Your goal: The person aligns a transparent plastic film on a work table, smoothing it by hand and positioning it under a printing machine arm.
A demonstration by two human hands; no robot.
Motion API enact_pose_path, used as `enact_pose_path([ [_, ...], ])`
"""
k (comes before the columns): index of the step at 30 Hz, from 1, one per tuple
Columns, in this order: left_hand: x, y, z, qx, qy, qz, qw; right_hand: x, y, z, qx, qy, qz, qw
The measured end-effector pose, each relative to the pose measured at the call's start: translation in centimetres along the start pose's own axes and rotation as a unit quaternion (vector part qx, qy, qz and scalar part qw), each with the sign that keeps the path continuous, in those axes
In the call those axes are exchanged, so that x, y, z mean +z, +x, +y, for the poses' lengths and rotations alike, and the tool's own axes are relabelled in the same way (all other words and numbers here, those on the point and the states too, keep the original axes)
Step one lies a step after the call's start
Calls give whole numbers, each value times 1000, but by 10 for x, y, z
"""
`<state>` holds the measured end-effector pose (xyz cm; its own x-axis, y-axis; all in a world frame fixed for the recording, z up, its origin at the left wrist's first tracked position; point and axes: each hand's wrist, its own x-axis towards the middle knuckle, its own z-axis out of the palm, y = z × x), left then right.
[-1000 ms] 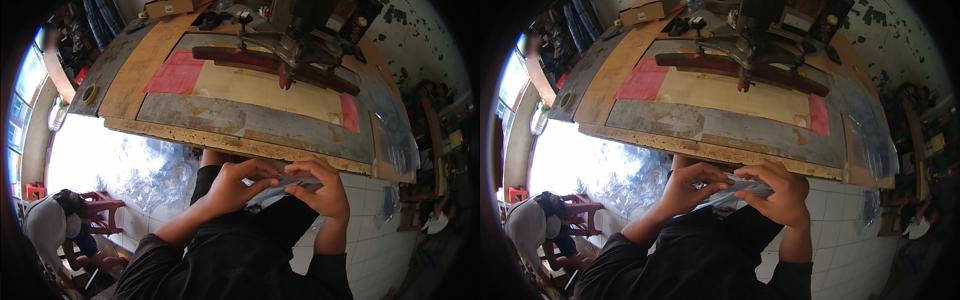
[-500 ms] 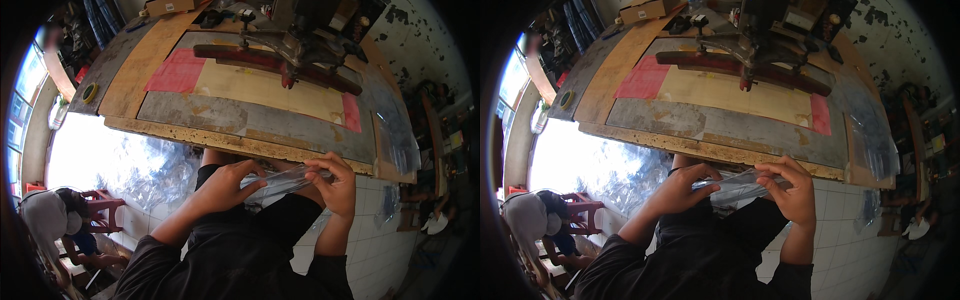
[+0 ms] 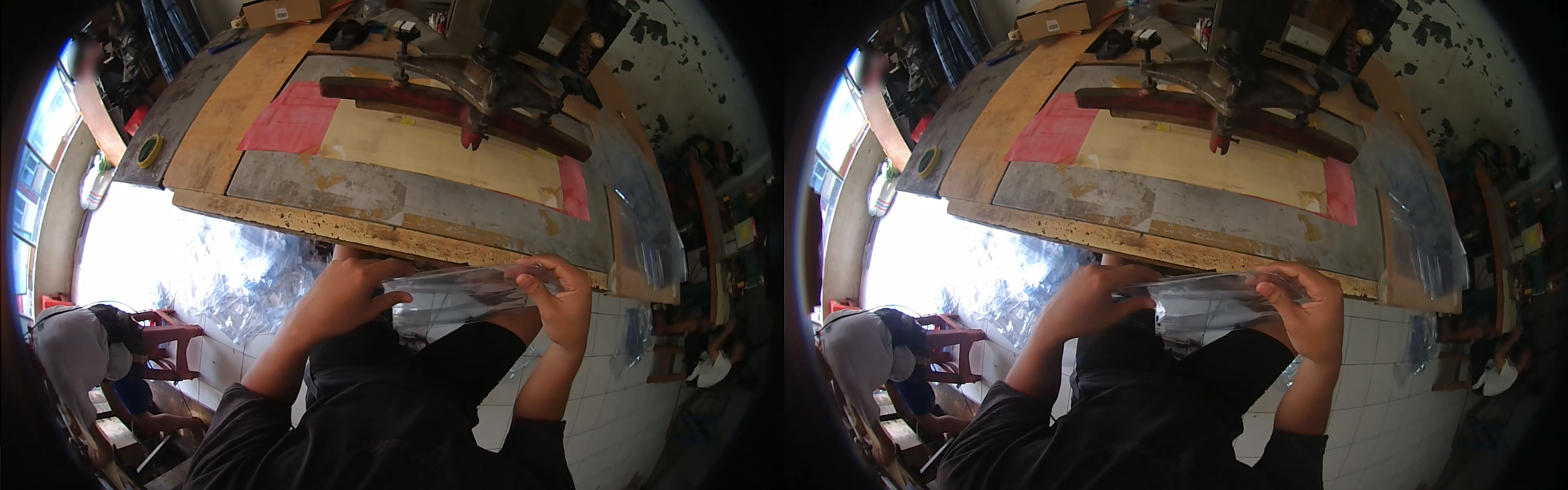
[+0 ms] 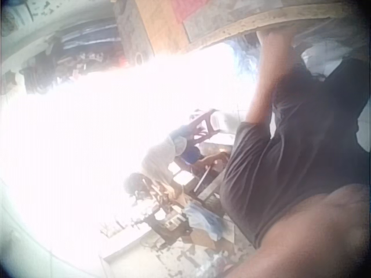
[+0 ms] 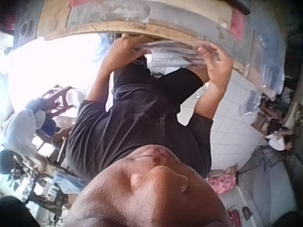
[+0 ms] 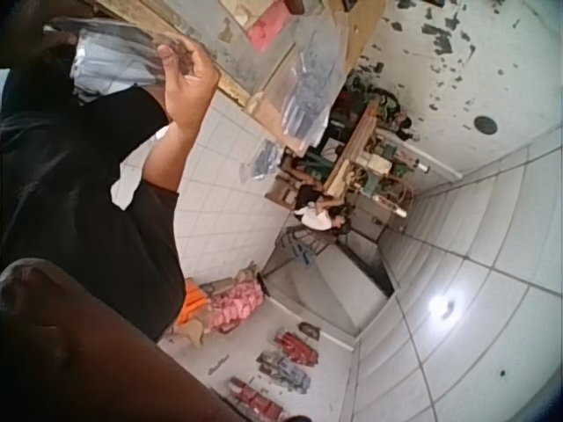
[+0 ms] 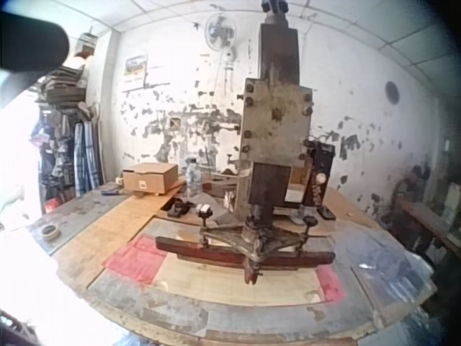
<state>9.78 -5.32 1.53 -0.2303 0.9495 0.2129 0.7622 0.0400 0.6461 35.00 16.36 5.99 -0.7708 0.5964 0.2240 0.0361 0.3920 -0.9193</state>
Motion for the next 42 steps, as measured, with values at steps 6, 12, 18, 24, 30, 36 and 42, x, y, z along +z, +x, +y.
enact_pose_path([
  [6, -30, 7, -3, 11, -12, -29, 999, -5, 0, 6, 11, 65, 10, 998],
  [12, -66, 21, -9, 41, -34, -52, 997, -22, 10, 21, 54, 142, 26, 988],
  [18, -59, 43, -26, -22, -404, 147, 903, -21, 30, 47, 20, 186, 128, 974],
  [24, -43, 71, -58, -49, -467, 21, 883, -24, 42, 79, 37, 132, 133, 981],
  [30, -35, 73, -70, -99, -330, 40, 938, -26, 42, 85, 46, 148, 112, 982],
  [36, -27, 70, -66, -98, -372, 96, 918, -21, 43, 80, 60, 145, 129, 979],
  [42, -24, 72, -60, -84, -460, 127, 875, -24, 44, 85, 64, 140, 128, 980],
])
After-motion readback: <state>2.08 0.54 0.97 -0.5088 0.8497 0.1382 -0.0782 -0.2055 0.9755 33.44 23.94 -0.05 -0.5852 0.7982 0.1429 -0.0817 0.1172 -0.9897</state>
